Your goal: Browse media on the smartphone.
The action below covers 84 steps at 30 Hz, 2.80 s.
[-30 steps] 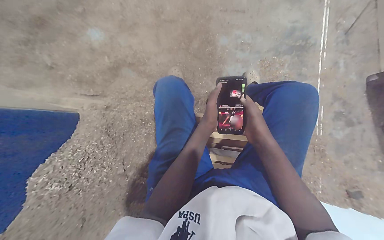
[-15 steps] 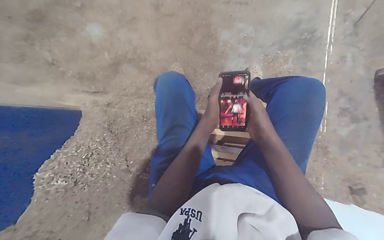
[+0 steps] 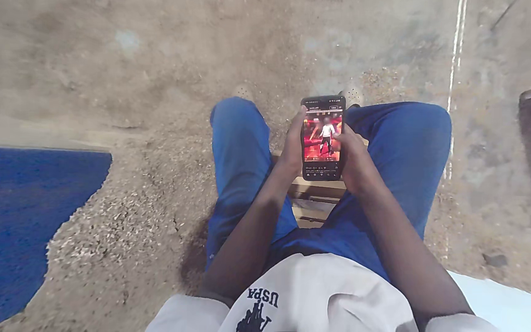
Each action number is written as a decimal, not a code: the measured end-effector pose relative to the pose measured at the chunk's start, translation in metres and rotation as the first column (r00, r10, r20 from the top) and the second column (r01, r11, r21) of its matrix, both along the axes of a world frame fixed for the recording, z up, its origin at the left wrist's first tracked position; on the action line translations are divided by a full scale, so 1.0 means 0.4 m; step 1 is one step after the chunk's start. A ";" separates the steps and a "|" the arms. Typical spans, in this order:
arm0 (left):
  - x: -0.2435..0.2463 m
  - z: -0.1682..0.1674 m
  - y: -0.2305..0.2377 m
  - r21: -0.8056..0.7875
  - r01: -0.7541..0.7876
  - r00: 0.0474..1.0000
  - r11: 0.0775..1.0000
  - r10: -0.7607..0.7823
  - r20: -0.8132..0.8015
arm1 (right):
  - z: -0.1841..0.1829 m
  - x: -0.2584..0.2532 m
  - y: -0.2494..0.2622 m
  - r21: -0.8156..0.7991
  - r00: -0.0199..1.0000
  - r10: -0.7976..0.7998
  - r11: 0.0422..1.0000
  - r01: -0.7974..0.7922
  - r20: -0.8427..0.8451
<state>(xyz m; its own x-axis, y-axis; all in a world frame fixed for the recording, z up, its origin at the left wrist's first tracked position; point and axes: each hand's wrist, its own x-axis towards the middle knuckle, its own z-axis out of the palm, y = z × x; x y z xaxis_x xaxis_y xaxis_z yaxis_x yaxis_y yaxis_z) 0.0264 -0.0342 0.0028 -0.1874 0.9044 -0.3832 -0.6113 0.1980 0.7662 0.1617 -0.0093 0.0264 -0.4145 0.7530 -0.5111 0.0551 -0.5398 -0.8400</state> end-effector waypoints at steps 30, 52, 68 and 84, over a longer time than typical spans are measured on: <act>-0.002 -0.009 -0.001 0.037 0.000 0.999 0.999 -0.002 0.032 | 0.001 -0.002 0.002 0.013 0.999 0.001 1.000 -0.001 -0.033; 0.000 -0.004 -0.003 -0.018 -0.012 1.000 1.000 0.013 0.015 | 0.003 -0.003 0.003 -0.011 1.000 -0.001 1.000 0.001 -0.015; -0.008 0.002 -0.033 -0.053 0.072 0.996 0.996 -0.075 -0.049 | 0.000 -0.006 0.002 -0.007 1.000 -0.022 1.000 0.022 0.007; -0.003 -0.019 -0.002 0.035 0.010 0.999 0.999 -0.012 0.051 | -0.010 -0.001 0.006 0.000 0.999 -0.002 1.000 0.002 -0.033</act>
